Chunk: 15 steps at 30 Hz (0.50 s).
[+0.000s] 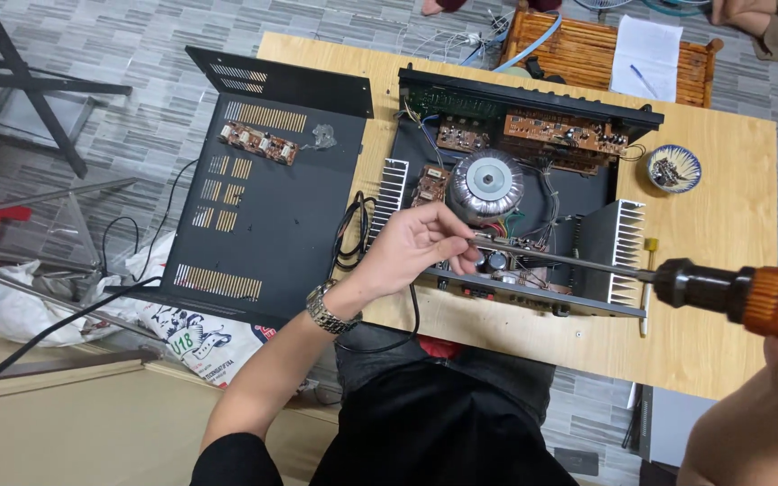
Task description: Repairing an audio amplifier by connecting internal circuit boards and securing them with a screwdriver
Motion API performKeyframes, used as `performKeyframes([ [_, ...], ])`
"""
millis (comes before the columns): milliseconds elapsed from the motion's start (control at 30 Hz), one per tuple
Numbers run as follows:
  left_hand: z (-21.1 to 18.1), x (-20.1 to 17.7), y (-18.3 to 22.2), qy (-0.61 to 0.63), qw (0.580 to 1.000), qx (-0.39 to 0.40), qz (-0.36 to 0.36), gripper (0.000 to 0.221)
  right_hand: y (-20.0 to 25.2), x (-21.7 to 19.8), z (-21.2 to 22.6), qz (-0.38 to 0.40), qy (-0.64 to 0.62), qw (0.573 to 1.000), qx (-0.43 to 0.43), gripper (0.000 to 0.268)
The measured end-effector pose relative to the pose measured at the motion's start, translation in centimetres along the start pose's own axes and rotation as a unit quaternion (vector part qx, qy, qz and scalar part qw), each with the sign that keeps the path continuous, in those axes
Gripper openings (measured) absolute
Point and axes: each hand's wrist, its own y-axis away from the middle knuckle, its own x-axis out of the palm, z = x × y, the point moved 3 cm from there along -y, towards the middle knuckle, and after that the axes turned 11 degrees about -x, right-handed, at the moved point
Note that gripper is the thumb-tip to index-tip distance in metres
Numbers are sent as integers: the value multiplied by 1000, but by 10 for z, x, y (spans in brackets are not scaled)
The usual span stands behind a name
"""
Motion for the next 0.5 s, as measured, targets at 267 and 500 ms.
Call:
performKeyframes([
  [267,-31,-6,23,-126,990,-11,-65,10,-52,34,88,127,-1,989,-70,58],
  [500,-62,-5,17,-366,928,-50,-57,6,-38,68,83,238,48,963,118,55],
])
